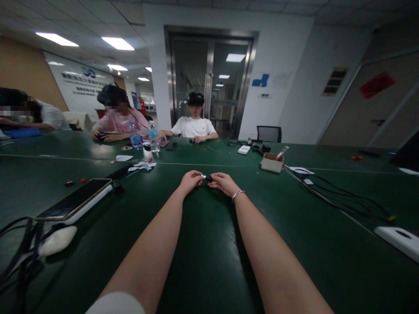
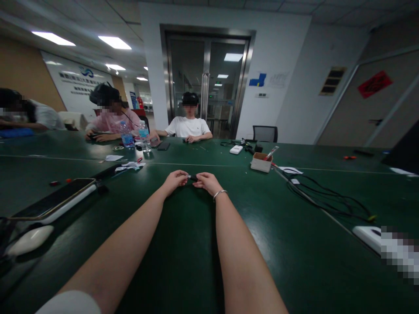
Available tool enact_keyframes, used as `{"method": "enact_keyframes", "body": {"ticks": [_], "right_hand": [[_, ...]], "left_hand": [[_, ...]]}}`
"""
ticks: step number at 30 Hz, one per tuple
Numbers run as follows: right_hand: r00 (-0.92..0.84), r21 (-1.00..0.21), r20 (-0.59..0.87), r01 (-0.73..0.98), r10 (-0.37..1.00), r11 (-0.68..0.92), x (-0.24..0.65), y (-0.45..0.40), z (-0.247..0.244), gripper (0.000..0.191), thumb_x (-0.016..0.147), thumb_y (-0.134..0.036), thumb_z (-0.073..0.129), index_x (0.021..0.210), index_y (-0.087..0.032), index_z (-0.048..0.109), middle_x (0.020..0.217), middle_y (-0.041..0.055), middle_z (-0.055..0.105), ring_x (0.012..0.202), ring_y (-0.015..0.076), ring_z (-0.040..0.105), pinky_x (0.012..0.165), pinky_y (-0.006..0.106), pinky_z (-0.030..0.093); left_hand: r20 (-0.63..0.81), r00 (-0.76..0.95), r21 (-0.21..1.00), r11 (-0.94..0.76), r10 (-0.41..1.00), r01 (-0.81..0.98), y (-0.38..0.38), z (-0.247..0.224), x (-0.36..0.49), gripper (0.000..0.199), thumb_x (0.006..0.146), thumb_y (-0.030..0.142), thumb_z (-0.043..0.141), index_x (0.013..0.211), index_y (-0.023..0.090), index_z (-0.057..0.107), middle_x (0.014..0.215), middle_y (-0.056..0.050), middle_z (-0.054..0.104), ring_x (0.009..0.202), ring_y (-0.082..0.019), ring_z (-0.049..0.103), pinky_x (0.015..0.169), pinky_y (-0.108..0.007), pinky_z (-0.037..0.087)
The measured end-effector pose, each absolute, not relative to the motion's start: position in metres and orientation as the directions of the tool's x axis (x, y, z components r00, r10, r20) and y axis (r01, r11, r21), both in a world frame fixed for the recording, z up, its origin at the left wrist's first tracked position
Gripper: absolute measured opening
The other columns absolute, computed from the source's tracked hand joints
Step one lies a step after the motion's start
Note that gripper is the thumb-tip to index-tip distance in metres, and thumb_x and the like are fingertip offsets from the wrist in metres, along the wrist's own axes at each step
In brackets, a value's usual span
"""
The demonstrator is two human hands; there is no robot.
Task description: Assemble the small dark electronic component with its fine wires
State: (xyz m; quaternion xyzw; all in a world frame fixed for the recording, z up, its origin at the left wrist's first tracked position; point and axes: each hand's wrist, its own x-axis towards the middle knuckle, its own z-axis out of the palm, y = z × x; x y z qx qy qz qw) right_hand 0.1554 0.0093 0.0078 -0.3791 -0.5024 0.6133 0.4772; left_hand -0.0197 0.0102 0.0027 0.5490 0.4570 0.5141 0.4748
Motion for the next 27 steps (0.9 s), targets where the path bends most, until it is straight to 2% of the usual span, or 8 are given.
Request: {"method": "enact_keyframes", "body": {"ticks": [9, 14, 20, 27], "right_hand": [[-0.249, -0.978, 0.01, -0.204, 0.969, -0.042, 0.1552, 0.0104, 0.007, 0.007, 0.084, -0.011, 0.06, 0.089, -0.008, 0.058, 0.069, 0.009, 0.067, 0.059, 0.0154, 0.069, 0.06, 0.023, 0.059], [-0.248, -0.979, 0.006, -0.2, 0.969, -0.045, 0.1548, 0.0104, 0.0072, 0.007, 0.083, -0.011, 0.061, 0.089, -0.008, 0.058, 0.069, 0.0083, 0.067, 0.059, 0.0151, 0.069, 0.06, 0.022, 0.058], [-0.256, -0.977, 0.013, -0.209, 0.967, -0.042, 0.1548, 0.0106, 0.0065, 0.007, 0.084, -0.01, 0.06, 0.09, -0.008, 0.057, 0.07, 0.0077, 0.068, 0.058, 0.0144, 0.069, 0.059, 0.022, 0.059], [-0.248, -0.977, 0.002, -0.209, 0.969, -0.051, 0.1548, 0.0107, 0.0075, 0.008, 0.083, -0.011, 0.061, 0.089, -0.009, 0.058, 0.071, 0.0088, 0.068, 0.058, 0.0152, 0.069, 0.057, 0.021, 0.058]], "left_hand": [[0.148, 0.03, 0.989, -0.148, 0.989, 0.001, 0.0181, -0.005, -0.0216, 0.012, 0.072, 0.015, 0.066, 0.083, 0.012, 0.062, 0.071, -0.003, 0.062, 0.061, -0.009, 0.058, 0.056, -0.02, 0.048], [0.166, 0.045, 0.986, -0.166, 0.985, -0.005, 0.0184, -0.0056, -0.0218, 0.017, 0.071, 0.016, 0.066, 0.087, 0.014, 0.061, 0.069, -0.002, 0.061, 0.057, -0.009, 0.057, 0.055, -0.021, 0.047], [0.131, 0.037, 0.991, -0.13, 0.991, -0.022, 0.0127, 0.0009, -0.0186, 0.01, 0.073, 0.015, 0.065, 0.081, 0.012, 0.059, 0.064, -0.001, 0.059, 0.054, -0.008, 0.055, 0.054, -0.021, 0.045], [0.133, -0.009, 0.991, -0.133, 0.991, 0.016, 0.0134, -0.0002, -0.02, 0.012, 0.07, 0.02, 0.069, 0.078, 0.012, 0.062, 0.071, -0.003, 0.061, 0.064, -0.011, 0.058, 0.06, -0.023, 0.049]]}}
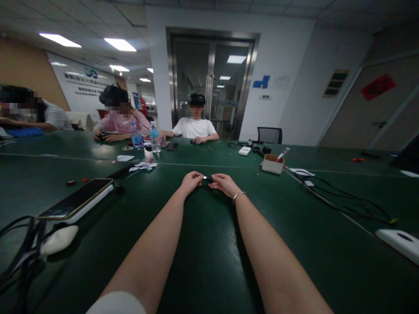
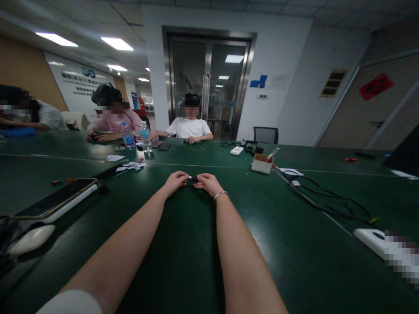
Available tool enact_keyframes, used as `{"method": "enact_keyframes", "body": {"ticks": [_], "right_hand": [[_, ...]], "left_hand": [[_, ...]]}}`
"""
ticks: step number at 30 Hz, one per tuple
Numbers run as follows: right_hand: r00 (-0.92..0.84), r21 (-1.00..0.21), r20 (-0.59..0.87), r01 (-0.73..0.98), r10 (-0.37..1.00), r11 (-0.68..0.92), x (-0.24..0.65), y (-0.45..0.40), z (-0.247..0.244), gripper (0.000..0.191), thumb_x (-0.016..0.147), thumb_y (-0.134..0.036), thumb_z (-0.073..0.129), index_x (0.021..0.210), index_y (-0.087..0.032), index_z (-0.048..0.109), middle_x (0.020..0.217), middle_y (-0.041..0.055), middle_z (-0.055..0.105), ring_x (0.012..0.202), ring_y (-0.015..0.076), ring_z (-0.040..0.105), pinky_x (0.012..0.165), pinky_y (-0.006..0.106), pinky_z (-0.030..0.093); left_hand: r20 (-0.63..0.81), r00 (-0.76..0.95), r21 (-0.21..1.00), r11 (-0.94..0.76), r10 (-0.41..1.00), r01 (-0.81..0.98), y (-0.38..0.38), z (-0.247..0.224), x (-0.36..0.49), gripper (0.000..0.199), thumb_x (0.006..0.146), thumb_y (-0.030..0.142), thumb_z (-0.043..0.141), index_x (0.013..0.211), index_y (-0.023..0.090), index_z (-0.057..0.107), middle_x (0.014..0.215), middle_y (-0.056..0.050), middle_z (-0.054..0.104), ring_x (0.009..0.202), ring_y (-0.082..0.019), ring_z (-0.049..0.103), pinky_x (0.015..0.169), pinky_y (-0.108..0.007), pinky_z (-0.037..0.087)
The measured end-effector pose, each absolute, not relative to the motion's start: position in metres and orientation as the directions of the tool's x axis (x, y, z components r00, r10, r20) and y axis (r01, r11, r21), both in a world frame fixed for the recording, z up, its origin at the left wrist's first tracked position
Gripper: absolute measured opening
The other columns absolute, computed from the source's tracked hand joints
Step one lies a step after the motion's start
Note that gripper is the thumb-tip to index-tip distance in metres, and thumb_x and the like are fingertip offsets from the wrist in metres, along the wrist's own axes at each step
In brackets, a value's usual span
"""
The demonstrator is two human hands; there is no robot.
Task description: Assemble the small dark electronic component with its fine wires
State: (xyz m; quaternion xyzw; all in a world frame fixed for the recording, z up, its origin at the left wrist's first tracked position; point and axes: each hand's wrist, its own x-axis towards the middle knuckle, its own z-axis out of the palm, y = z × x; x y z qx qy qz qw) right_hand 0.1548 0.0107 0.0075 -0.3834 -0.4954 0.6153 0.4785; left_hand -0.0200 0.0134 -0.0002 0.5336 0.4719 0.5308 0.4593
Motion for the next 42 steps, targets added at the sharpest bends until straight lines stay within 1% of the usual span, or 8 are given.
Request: {"method": "enact_keyframes", "body": {"ticks": [6, 13, 18, 22, 29, 33, 37, 42], "right_hand": [[-0.255, -0.978, 0.013, -0.205, 0.967, -0.041, 0.155, 0.011, 0.007, 0.007, 0.084, -0.011, 0.06, 0.09, -0.009, 0.058, 0.072, 0.0083, 0.068, 0.06, 0.0147, 0.069, 0.059, 0.022, 0.059], [-0.26, -0.979, 0.013, -0.198, 0.966, -0.04, 0.155, 0.01, 0.008, 0.01, 0.083, -0.012, 0.061, 0.092, -0.009, 0.058, 0.072, 0.0087, 0.068, 0.06, 0.0151, 0.07, 0.061, 0.023, 0.059], [-0.262, -0.978, 0.013, -0.204, 0.965, -0.042, 0.155, 0.01, 0.008, 0.008, 0.082, -0.011, 0.061, 0.09, -0.009, 0.059, 0.072, 0.0078, 0.068, 0.058, 0.0142, 0.069, 0.059, 0.022, 0.058], [-0.262, -0.977, 0.011, -0.208, 0.965, -0.045, 0.155, 0.01, 0.008, 0.008, 0.081, -0.011, 0.063, 0.089, -0.01, 0.059, 0.073, 0.0076, 0.068, 0.059, 0.0145, 0.069, 0.058, 0.022, 0.058], [-0.269, -0.979, 0.011, -0.197, 0.963, -0.044, 0.155, 0.008, 0.009, 0.007, 0.083, -0.008, 0.06, 0.09, -0.009, 0.058, 0.07, 0.0075, 0.068, 0.059, 0.0144, 0.069, 0.059, 0.021, 0.058], [-0.26, -0.978, 0.011, -0.202, 0.965, -0.044, 0.155, 0.007, 0.01, 0.007, 0.084, -0.009, 0.059, 0.091, -0.009, 0.057, 0.071, 0.0077, 0.068, 0.059, 0.0149, 0.069, 0.059, 0.022, 0.058], [-0.255, -0.975, 0.008, -0.215, 0.967, -0.049, 0.155, 0.008, 0.01, 0.008, 0.083, -0.01, 0.06, 0.09, -0.009, 0.057, 0.071, 0.0084, 0.068, 0.059, 0.0147, 0.069, 0.058, 0.021, 0.058], [-0.253, -0.976, 0.011, -0.214, 0.967, -0.045, 0.156, 0.008, 0.009, 0.008, 0.084, -0.012, 0.061, 0.091, -0.009, 0.058, 0.07, 0.0086, 0.068, 0.059, 0.0149, 0.069, 0.059, 0.021, 0.058]], "left_hand": [[0.145, -0.006, 0.989, -0.145, 0.989, 0.025, 0.021, -0.008, -0.022, 0.019, 0.069, 0.028, 0.071, 0.077, 0.013, 0.063, 0.068, -0.002, 0.06, 0.063, -0.011, 0.058, 0.059, -0.022, 0.049], [0.146, -0.004, 0.98, -0.145, 0.989, 0.136, 0.025, -0.012, -0.023, 0.027, 0.072, 0.041, 0.066, 0.073, 0.015, 0.061, 0.065, -0.002, 0.06, 0.059, -0.011, 0.058, 0.057, -0.023, 0.047], [0.164, 0.004, 0.971, -0.162, 0.986, 0.173, 0.023, -0.01, -0.022, 0.03, 0.072, 0.044, 0.066, 0.067, 0.015, 0.06, 0.063, -0.002, 0.06, 0.055, -0.011, 0.056, 0.056, -0.022, 0.046], [0.179, -0.019, 0.97, -0.174, 0.984, 0.169, 0.02, -0.008, -0.02, 0.028, 0.072, 0.041, 0.067, 0.068, 0.015, 0.059, 0.06, -0.001, 0.058, 0.053, -0.01, 0.055, 0.053, -0.022, 0.045], [0.223, 0.023, 0.972, -0.224, 0.975, 0.074, 0.018, -0.006, -0.019, 0.019, 0.075, 0.033, 0.066, 0.08, 0.016, 0.058, 0.057, 0.003, 0.055, 0.047, -0.008, 0.052, 0.049, -0.02, 0.044], [0.195, 0.049, 0.979, -0.197, 0.98, 0.043, 0.018, -0.005, -0.022, 0.017, 0.075, 0.029, 0.066, 0.083, 0.014, 0.06, 0.061, 0.0, 0.058, 0.052, -0.009, 0.055, 0.052, -0.02, 0.045], [0.198, 0.076, 0.98, -0.2, 0.977, 0.014, 0.02, -0.007, -0.025, 0.019, 0.07, 0.021, 0.069, 0.086, 0.013, 0.062, 0.068, -0.002, 0.061, 0.056, -0.009, 0.057, 0.056, -0.021, 0.046], [0.205, 0.074, 0.979, -0.205, 0.976, -0.009, 0.018, -0.006, -0.024, 0.021, 0.069, 0.022, 0.071, 0.086, 0.013, 0.064, 0.069, -0.003, 0.062, 0.058, -0.009, 0.057, 0.058, -0.022, 0.046]]}}
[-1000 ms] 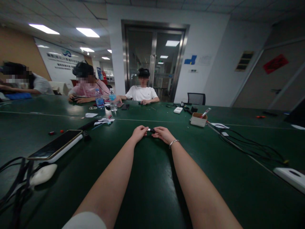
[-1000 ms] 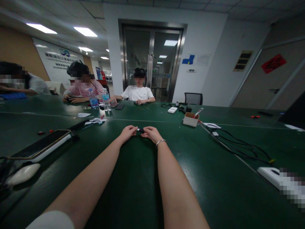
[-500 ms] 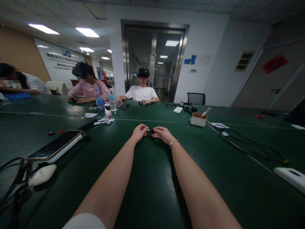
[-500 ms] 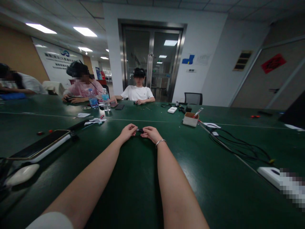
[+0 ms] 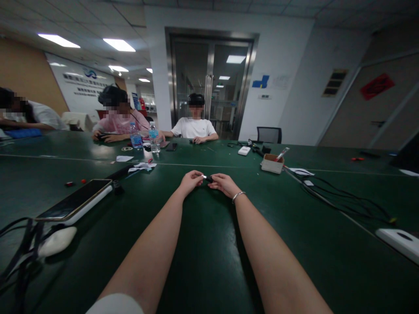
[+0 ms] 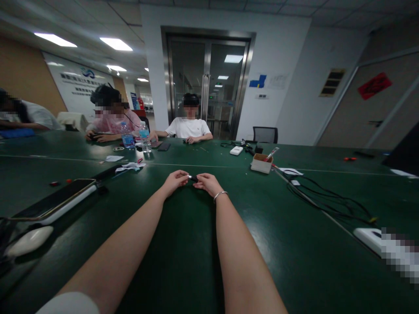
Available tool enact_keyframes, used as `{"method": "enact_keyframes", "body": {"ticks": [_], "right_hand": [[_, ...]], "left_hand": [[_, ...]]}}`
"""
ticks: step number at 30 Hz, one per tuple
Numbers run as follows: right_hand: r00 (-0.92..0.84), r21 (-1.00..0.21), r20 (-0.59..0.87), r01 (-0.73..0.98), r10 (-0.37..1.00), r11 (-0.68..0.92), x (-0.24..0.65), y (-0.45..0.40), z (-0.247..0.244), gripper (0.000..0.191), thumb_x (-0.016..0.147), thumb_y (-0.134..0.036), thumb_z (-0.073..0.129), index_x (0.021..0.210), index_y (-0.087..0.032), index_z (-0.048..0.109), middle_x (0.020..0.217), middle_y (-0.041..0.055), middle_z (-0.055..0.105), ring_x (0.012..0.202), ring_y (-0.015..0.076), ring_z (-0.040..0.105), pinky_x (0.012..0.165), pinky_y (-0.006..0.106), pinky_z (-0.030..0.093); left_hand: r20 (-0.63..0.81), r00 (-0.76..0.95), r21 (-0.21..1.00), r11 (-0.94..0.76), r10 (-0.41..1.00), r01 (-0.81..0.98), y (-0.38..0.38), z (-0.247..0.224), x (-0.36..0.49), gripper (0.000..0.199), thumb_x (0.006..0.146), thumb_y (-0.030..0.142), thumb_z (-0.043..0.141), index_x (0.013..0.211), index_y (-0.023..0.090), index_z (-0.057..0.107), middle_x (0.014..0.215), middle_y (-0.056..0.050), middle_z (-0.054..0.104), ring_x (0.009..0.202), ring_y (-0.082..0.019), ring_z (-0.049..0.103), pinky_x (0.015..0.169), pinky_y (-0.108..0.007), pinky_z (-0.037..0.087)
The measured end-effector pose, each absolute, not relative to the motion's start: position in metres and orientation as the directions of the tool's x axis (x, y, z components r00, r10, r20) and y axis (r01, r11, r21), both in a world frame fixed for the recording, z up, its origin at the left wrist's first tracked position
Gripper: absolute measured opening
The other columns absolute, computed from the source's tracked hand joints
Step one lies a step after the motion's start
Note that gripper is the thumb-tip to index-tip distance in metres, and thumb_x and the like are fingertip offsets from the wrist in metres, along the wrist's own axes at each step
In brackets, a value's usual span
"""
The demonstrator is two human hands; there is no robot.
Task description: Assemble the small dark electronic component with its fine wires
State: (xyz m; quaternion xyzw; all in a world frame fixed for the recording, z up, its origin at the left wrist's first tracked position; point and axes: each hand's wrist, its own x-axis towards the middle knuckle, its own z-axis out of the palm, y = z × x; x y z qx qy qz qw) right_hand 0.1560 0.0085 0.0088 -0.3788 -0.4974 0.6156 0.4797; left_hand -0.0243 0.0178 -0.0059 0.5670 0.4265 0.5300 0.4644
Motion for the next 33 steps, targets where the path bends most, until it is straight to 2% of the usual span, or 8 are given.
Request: {"method": "enact_keyframes", "body": {"ticks": [6, 13, 23, 33], "right_hand": [[-0.254, -0.975, 0.021, -0.218, 0.967, -0.036, 0.1566, 0.0093, 0.0072, 0.007, 0.084, -0.01, 0.06, 0.09, -0.009, 0.057, 0.071, 0.0078, 0.068, 0.059, 0.0149, 0.069, 0.059, 0.022, 0.059], [-0.26, -0.974, 0.018, -0.223, 0.965, -0.042, 0.1565, 0.0095, 0.007, 0.006, 0.084, -0.01, 0.059, 0.089, -0.01, 0.057, 0.07, 0.0074, 0.068, 0.059, 0.0145, 0.069, 0.058, 0.022, 0.059], [-0.258, -0.974, 0.011, -0.222, 0.966, -0.048, 0.1558, 0.0077, 0.0088, 0.007, 0.084, -0.009, 0.059, 0.091, -0.009, 0.057, 0.072, 0.0078, 0.067, 0.06, 0.0145, 0.069, 0.058, 0.021, 0.058], [-0.264, -0.975, 0.019, -0.219, 0.964, -0.04, 0.1568, 0.0094, 0.0071, 0.009, 0.083, -0.01, 0.061, 0.091, -0.01, 0.058, 0.074, 0.0079, 0.068, 0.06, 0.0145, 0.069, 0.059, 0.021, 0.058]], "left_hand": [[0.195, 0.047, 0.981, -0.195, 0.98, -0.018, 0.0138, -0.0028, -0.0227, 0.023, 0.067, 0.024, 0.073, 0.086, 0.013, 0.065, 0.08, -0.006, 0.065, 0.068, -0.012, 0.06, 0.061, -0.024, 0.048], [0.196, 0.052, 0.981, -0.196, 0.979, -0.013, 0.0205, -0.0095, -0.0248, 0.027, 0.066, 0.029, 0.074, 0.086, 0.012, 0.065, 0.078, -0.006, 0.064, 0.069, -0.012, 0.059, 0.063, -0.026, 0.048], [0.192, 0.049, 0.981, -0.191, 0.98, -0.014, 0.018, -0.0065, -0.0235, 0.027, 0.066, 0.032, 0.073, 0.081, 0.012, 0.063, 0.071, -0.003, 0.062, 0.063, -0.011, 0.057, 0.06, -0.025, 0.046], [0.198, 0.038, 0.976, -0.201, 0.979, 0.083, 0.0186, -0.0063, -0.0231, 0.031, 0.066, 0.042, 0.07, 0.074, 0.015, 0.059, 0.065, -0.001, 0.06, 0.055, -0.01, 0.053, 0.055, -0.024, 0.043]]}}
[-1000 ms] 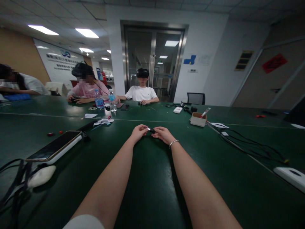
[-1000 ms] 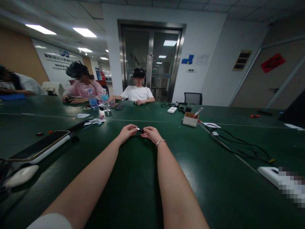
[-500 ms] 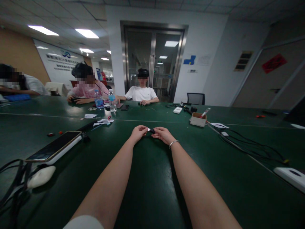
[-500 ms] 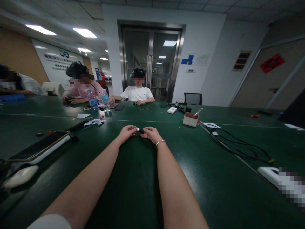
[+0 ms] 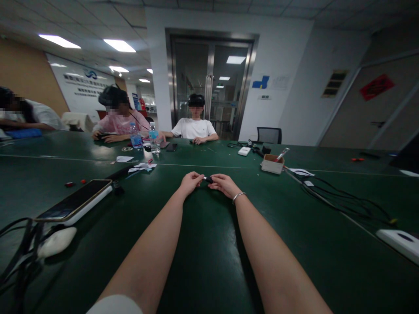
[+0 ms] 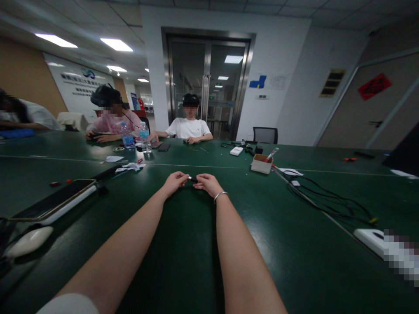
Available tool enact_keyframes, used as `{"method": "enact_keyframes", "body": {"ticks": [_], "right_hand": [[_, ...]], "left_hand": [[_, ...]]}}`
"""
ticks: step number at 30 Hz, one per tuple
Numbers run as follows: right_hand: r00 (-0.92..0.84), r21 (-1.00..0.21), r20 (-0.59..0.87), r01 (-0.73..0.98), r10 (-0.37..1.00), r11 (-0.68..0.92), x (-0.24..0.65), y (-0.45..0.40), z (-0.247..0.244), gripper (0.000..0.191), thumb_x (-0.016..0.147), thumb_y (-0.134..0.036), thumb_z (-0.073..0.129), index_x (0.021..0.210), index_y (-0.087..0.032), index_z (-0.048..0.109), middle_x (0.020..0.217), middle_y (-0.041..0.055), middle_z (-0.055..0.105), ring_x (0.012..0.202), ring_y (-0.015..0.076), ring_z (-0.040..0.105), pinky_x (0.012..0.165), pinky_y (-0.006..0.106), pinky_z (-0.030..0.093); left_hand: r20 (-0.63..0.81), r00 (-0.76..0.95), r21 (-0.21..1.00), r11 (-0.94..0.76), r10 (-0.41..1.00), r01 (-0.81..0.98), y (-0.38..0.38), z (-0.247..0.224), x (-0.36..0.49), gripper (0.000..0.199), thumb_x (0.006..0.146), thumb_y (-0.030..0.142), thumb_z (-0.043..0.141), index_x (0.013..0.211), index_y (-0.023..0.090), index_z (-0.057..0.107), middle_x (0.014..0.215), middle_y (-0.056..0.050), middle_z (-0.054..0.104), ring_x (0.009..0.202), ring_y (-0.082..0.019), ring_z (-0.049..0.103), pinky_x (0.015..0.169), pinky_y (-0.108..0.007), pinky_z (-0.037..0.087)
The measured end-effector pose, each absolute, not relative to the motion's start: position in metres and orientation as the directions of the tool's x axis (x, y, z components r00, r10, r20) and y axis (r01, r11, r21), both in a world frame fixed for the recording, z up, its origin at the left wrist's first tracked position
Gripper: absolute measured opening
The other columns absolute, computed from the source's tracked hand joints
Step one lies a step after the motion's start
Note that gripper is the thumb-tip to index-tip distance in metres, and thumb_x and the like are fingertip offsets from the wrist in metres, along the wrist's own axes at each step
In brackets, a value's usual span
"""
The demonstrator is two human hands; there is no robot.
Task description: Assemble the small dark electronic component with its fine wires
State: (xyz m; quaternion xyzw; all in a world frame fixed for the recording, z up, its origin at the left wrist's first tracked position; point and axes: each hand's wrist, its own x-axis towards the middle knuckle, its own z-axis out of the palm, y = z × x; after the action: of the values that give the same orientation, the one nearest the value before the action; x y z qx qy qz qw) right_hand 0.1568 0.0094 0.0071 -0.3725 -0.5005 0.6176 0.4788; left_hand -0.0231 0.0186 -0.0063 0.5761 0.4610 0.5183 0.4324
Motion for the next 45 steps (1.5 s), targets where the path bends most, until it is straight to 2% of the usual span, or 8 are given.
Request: {"method": "enact_keyframes", "body": {"ticks": [5, 15, 22, 30, 36, 40, 43, 45], "right_hand": [[-0.28, -0.975, 0.034, -0.219, 0.959, -0.03, 0.157, 0.01, 0.006, 0.009, 0.082, -0.008, 0.06, 0.091, -0.01, 0.058, 0.074, 0.0072, 0.068, 0.061, 0.0139, 0.069, 0.06, 0.021, 0.058], [-0.304, -0.981, 0.028, -0.193, 0.952, -0.033, 0.158, 0.008, 0.007, 0.018, 0.079, -0.006, 0.062, 0.096, -0.011, 0.06, 0.079, 0.0068, 0.069, 0.065, 0.0132, 0.07, 0.063, 0.021, 0.058], [-0.345, -0.98, 0.04, -0.197, 0.938, -0.031, 0.158, 0.008, 0.007, 0.024, 0.073, -0.001, 0.065, 0.094, -0.013, 0.063, 0.077, 0.0021, 0.066, 0.067, 0.0108, 0.069, 0.065, 0.02, 0.059], [-0.317, -0.977, 0.034, -0.21, 0.948, -0.035, 0.159, 0.009, 0.007, 0.02, 0.075, -0.003, 0.064, 0.093, -0.012, 0.063, 0.082, 0.005, 0.067, 0.068, 0.0118, 0.069, 0.067, 0.023, 0.058], [-0.298, -0.973, 0.073, -0.229, 0.952, 0.003, 0.159, 0.011, 0.004, 0.023, 0.067, -0.004, 0.067, 0.087, -0.015, 0.059, 0.079, 0.002, 0.066, 0.071, 0.0136, 0.068, 0.07, 0.027, 0.057], [-0.278, -0.983, 0.169, 0.026, 0.946, 0.183, 0.159, 0.019, 0.003, 0.035, 0.06, -0.004, 0.068, 0.092, -0.017, 0.063, 0.074, -0.0037, 0.064, 0.064, 0.0082, 0.063, 0.071, 0.024, 0.053], [-0.339, -0.922, 0.193, 0.257, 0.921, 0.288, 0.161, 0.025, 0.002, 0.03, 0.06, -0.007, 0.068, 0.088, -0.016, 0.067, 0.072, -0.0024, 0.066, 0.064, 0.0082, 0.06, 0.071, 0.024, 0.05], [-0.366, -0.889, 0.218, 0.309, 0.905, 0.339, 0.163, 0.028, 0.0, 0.028, 0.058, -0.008, 0.07, 0.086, -0.015, 0.068, 0.073, -0.0011, 0.066, 0.067, 0.0098, 0.061, 0.071, 0.024, 0.049]], "left_hand": [[0.229, 0.025, 0.953, -0.229, 0.973, 0.197, 0.016, -0.004, -0.023, 0.036, 0.07, 0.051, 0.063, 0.069, 0.016, 0.056, 0.059, 0.001, 0.057, 0.049, -0.009, 0.049, 0.05, -0.023, 0.038], [0.211, 0.028, 0.907, -0.206, 0.977, 0.367, 0.013, -0.002, -0.021, 0.043, 0.076, 0.058, 0.05, 0.066, 0.017, 0.057, 0.062, 0.0, 0.058, 0.051, -0.011, 0.052, 0.053, -0.024, 0.041], [0.192, 0.009, 0.909, -0.181, 0.981, 0.377, 0.012, -0.001, -0.02, 0.048, 0.074, 0.061, 0.051, 0.068, 0.015, 0.063, 0.061, -0.002, 0.059, 0.05, -0.012, 0.053, 0.053, -0.025, 0.04], [0.181, -0.012, 0.919, -0.165, 0.983, 0.359, 0.012, 0.0, -0.02, 0.047, 0.076, 0.059, 0.051, 0.065, 0.015, 0.062, 0.061, -0.003, 0.061, 0.048, -0.012, 0.052, 0.052, -0.025, 0.04], [0.174, -0.038, 0.952, -0.158, 0.984, 0.263, 0.017, -0.005, -0.02, 0.048, 0.078, 0.058, 0.049, 0.068, 0.012, 0.062, 0.062, -0.004, 0.06, 0.048, -0.01, 0.051, 0.052, -0.024, 0.041], [0.177, -0.035, 0.95, -0.162, 0.984, 0.268, 0.018, -0.006, -0.021, 0.049, 0.078, 0.058, 0.049, 0.065, 0.012, 0.062, 0.061, -0.004, 0.059, 0.048, -0.01, 0.051, 0.053, -0.024, 0.041], [0.176, -0.02, 0.946, -0.163, 0.984, 0.28, 0.016, -0.004, -0.022, 0.05, 0.077, 0.06, 0.05, 0.064, 0.013, 0.061, 0.061, -0.004, 0.06, 0.049, -0.011, 0.051, 0.053, -0.025, 0.041], [0.173, -0.021, 0.945, -0.16, 0.985, 0.287, 0.015, -0.003, -0.022, 0.05, 0.077, 0.06, 0.05, 0.064, 0.013, 0.062, 0.062, -0.004, 0.061, 0.049, -0.011, 0.051, 0.053, -0.025, 0.041]]}}
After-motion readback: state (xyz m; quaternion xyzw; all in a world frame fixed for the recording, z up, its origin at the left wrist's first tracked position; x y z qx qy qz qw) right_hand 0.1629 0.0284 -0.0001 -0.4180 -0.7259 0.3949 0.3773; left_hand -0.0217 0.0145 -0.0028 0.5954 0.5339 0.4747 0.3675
